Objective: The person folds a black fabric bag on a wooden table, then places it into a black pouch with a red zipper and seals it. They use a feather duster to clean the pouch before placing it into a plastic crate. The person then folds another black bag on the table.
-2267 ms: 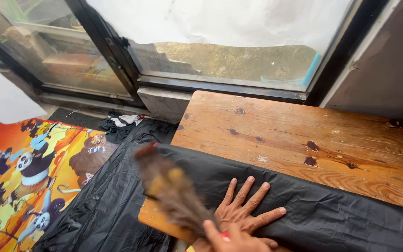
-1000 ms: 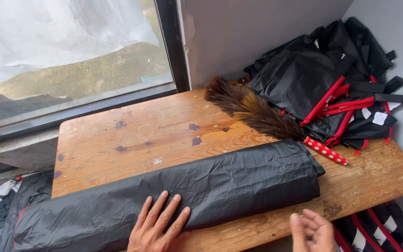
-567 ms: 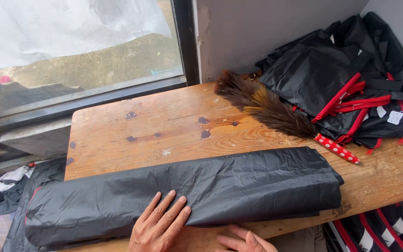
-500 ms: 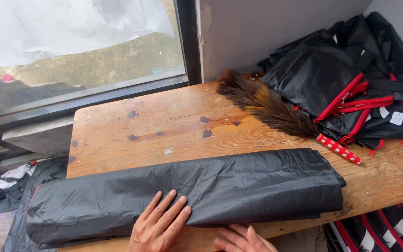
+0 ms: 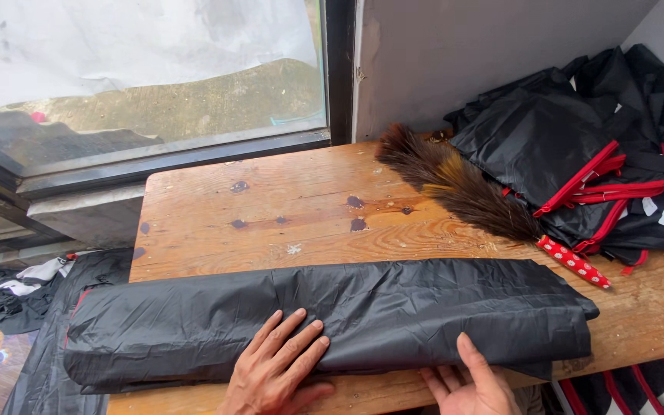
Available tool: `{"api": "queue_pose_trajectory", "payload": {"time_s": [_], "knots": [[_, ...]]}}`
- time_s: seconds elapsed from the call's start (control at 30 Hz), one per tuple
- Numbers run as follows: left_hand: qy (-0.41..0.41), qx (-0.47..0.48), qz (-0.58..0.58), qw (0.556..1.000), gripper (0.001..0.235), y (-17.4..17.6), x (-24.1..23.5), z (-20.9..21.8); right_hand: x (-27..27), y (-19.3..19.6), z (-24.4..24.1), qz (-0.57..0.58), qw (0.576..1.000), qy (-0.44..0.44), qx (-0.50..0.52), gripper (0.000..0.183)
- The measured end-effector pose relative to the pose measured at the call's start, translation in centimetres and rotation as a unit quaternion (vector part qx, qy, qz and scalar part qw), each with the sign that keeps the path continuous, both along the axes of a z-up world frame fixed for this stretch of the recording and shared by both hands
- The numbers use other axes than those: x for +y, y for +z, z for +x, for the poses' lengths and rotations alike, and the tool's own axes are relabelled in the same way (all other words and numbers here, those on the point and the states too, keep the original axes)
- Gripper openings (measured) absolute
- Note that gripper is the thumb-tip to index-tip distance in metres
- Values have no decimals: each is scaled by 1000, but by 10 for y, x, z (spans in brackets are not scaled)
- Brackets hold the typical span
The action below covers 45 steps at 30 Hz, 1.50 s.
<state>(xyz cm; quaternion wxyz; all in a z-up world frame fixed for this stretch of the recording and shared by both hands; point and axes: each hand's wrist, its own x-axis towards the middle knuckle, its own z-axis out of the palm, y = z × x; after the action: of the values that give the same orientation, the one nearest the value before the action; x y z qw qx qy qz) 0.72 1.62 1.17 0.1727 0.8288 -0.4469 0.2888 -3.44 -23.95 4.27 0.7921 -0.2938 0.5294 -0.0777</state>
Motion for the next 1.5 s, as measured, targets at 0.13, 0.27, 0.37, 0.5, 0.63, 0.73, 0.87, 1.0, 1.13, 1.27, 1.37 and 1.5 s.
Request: {"api": "queue_pose_trajectory", "payload": {"time_s": [0.13, 0.27, 0.37, 0.5, 0.63, 0.73, 0.87, 1.0, 1.13, 1.27, 1.37, 1.5], "knots": [[27, -22, 18, 999, 41, 1, -2, 0, 7, -14, -10, -342, 937, 10, 74, 28], [32, -18, 25, 999, 36, 3, 0, -1, -7, -6, -11, -489, 853, 83, 162, 41], [65, -8, 88, 994, 69, 0, -1, 1, -9, 12, -2, -491, 869, -19, 57, 50], [67, 12, 101, 992, 74, 0, -1, 3, -57, -27, 1, -576, 817, -33, 8, 67], [65, 15, 109, 992, 78, -3, 1, 3, -85, -11, -1, -562, 807, 136, 122, 82], [66, 15, 98, 993, 71, -2, -1, 3, -90, -12, 0, -558, 795, 198, 132, 69], [71, 11, 113, 991, 79, -2, 0, 1, -83, 19, 6, -505, 798, 269, 188, 70], [78, 3, 122, 990, 91, -5, 0, 3, -66, 60, 11, -390, 869, 267, 150, 45], [96, 12, 95, 991, 86, 3, -10, -1, -63, 49, 14, -281, 948, 138, -56, 39], [143, -12, 66, 988, 86, 0, -29, -8, -76, 31, 13, -209, 972, 91, -58, 43], [197, -18, 53, 979, 88, -6, -37, -11, -77, 31, 14, -201, 974, 93, -45, 41], [235, -18, 41, 971, 90, -14, -44, -13, -84, 26, 11, -215, 973, 56, -59, 48]]}}
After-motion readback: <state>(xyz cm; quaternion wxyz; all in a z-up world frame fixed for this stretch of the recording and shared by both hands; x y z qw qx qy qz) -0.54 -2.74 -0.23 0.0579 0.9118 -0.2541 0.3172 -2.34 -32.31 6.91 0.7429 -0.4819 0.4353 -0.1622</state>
